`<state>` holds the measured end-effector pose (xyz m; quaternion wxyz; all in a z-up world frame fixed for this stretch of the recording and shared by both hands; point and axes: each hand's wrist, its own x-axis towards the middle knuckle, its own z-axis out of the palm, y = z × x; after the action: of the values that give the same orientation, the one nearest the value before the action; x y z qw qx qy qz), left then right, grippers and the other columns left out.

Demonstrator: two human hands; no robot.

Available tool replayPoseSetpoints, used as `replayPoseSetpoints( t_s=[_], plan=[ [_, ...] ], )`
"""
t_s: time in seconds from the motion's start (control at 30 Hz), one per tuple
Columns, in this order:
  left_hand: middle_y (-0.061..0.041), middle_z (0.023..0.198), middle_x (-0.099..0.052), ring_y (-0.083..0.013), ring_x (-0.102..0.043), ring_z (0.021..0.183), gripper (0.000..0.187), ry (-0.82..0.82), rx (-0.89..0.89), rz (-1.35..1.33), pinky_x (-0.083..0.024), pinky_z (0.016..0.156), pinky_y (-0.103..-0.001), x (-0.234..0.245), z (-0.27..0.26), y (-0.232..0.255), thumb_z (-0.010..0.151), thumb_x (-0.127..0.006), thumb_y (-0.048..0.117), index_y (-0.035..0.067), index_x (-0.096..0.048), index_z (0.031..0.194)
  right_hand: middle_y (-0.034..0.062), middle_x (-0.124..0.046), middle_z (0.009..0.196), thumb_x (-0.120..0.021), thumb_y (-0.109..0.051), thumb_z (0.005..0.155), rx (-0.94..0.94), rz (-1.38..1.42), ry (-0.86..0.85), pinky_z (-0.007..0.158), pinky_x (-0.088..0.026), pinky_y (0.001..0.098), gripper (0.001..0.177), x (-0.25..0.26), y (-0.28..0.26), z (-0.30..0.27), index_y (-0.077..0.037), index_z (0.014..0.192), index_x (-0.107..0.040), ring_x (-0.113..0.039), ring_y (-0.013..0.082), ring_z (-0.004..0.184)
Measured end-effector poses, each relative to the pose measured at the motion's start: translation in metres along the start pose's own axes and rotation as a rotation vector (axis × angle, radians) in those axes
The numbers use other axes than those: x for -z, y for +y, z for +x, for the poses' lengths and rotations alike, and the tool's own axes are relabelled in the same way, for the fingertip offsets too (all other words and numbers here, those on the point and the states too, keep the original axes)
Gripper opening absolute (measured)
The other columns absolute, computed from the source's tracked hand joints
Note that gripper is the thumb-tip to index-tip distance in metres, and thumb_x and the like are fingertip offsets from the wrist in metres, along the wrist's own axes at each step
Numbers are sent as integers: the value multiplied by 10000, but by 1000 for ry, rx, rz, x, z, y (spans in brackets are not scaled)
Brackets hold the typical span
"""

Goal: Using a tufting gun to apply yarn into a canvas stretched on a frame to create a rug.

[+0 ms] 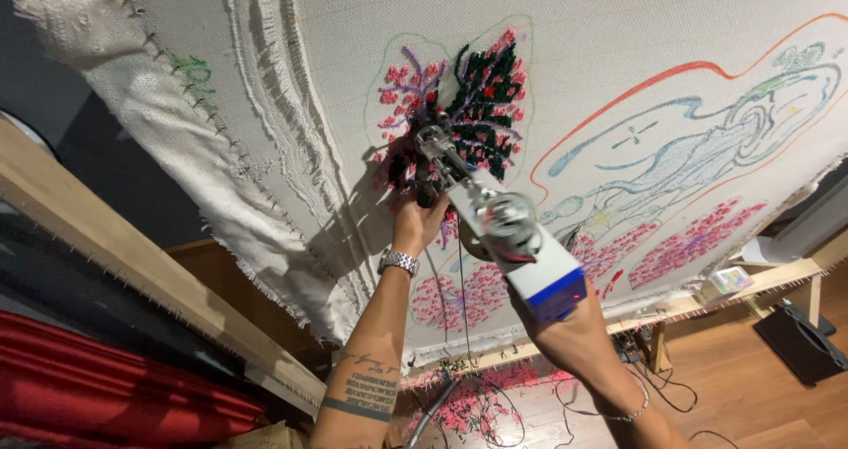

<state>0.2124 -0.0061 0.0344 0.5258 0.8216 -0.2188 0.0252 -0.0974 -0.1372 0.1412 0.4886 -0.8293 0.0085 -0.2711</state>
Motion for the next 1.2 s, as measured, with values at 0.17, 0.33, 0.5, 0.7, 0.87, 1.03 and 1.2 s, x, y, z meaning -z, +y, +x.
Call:
replayPoseSetpoints(
  t_s=[0.17, 0.33, 0.5, 0.7, 0.87, 1.03, 1.2],
  plan=[
    [-183, 768, -731, -303, -683, 685, 515, 184, -183, 110, -559, 675, -394, 16, -26, 45, 890, -774, 450, -57, -688, 849, 21, -632, 675, -707, -129, 886, -428, 420, 8, 478, -447, 301, 203, -21, 15, -16, -9, 1049, -696, -566, 122, 559],
    [-145, 858, -779, -248, -753, 768, 434, 174, -266, -62, -574, 709, -365, 10, -17, 30, 915, -737, 402, -31, -726, 951, -3, -521, 685, -678, -74, 896, -385, 734, 39, 470, -377, 268, 302, -27, 4, -17, 9, 1185, -684, -464, 99, 558],
    [-137, 873, -776, -224, -740, 770, 366, 192, -271, -81, -575, 717, -345, 8, -12, 26, 908, -776, 300, -54, -713, 977, -1, -524, 672, -657, -52, 889, -444, 739, 56, 460, -375, 281, 266, -31, 8, -15, 18, 1144, -687, -459, 97, 549],
    [-145, 1048, -736, -177, -705, 905, 415, 186, -277, -431, -595, 824, -314, -23, 13, -21, 898, -784, 152, -81, -592, 1182, -7, -549, 694, -679, -44, 886, -366, 681, 66, 505, -378, 260, 266, -30, 18, -14, 15, 1146, -687, -479, 87, 587],
    [-158, 1085, -746, -193, -727, 953, 480, 207, -353, -245, -576, 851, -317, -8, 0, 10, 900, -796, 153, -115, -565, 1225, -2, -567, 701, -692, -47, 878, -375, 633, 86, 506, -392, 264, 256, -31, 20, -14, 21, 1125, -693, -486, 92, 590],
    [-148, 1102, -789, -177, -765, 992, 386, 111, -304, -191, -594, 886, -302, -11, 15, -17, 979, -771, 200, -98, -643, 1188, -1, -570, 708, -696, -46, 897, -359, 669, 85, 510, -379, 263, 242, -27, 9, -10, 33, 1126, -704, -471, 92, 591],
    [-172, 984, -720, -245, -680, 907, 413, 78, -107, -170, -589, 828, -345, -4, -9, 17, 936, -861, 218, -95, -614, 1044, 1, -584, 749, -674, -20, 874, -344, 700, 93, 512, -392, 271, 301, -16, 9, -15, 13, 1173, -674, -483, 98, 594]
  ],
)
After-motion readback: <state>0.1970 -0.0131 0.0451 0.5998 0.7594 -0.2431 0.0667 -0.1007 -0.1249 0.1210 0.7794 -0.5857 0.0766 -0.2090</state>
